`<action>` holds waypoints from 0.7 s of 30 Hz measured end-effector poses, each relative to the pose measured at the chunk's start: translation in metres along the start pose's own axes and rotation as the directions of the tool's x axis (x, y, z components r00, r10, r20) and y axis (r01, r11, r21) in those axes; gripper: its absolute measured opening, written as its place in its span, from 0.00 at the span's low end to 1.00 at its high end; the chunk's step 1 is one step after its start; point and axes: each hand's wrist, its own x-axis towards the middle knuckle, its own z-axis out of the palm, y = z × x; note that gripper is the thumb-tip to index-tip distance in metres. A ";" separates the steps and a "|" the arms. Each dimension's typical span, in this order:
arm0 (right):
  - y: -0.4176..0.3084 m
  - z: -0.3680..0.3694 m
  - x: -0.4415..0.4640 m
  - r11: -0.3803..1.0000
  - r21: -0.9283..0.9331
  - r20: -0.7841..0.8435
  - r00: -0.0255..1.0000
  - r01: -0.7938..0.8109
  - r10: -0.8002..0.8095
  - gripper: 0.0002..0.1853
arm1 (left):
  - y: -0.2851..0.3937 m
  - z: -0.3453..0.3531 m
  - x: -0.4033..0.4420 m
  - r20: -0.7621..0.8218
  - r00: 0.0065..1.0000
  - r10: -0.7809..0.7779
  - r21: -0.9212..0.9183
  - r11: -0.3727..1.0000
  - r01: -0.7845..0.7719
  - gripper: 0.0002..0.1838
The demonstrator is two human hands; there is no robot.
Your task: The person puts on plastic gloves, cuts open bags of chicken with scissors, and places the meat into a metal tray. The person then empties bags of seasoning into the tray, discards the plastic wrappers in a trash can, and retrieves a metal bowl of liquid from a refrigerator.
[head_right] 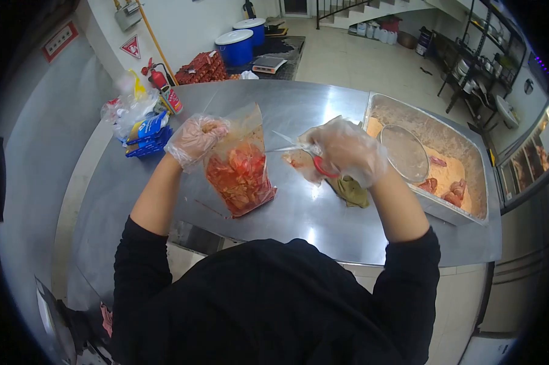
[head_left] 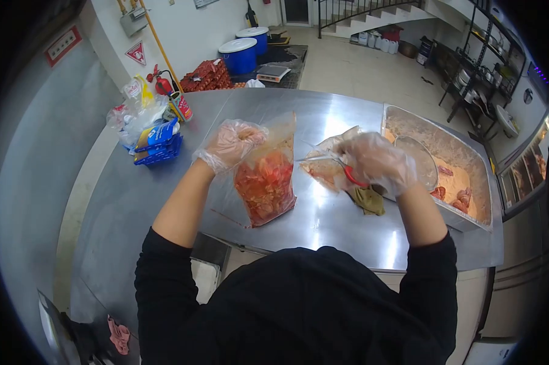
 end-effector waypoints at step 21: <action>-0.032 -0.011 0.063 0.863 0.473 0.499 0.753 0.178 -0.429 0.26 | 0.028 0.017 -0.016 0.064 0.986 -0.155 -0.186 0.969 0.164 0.10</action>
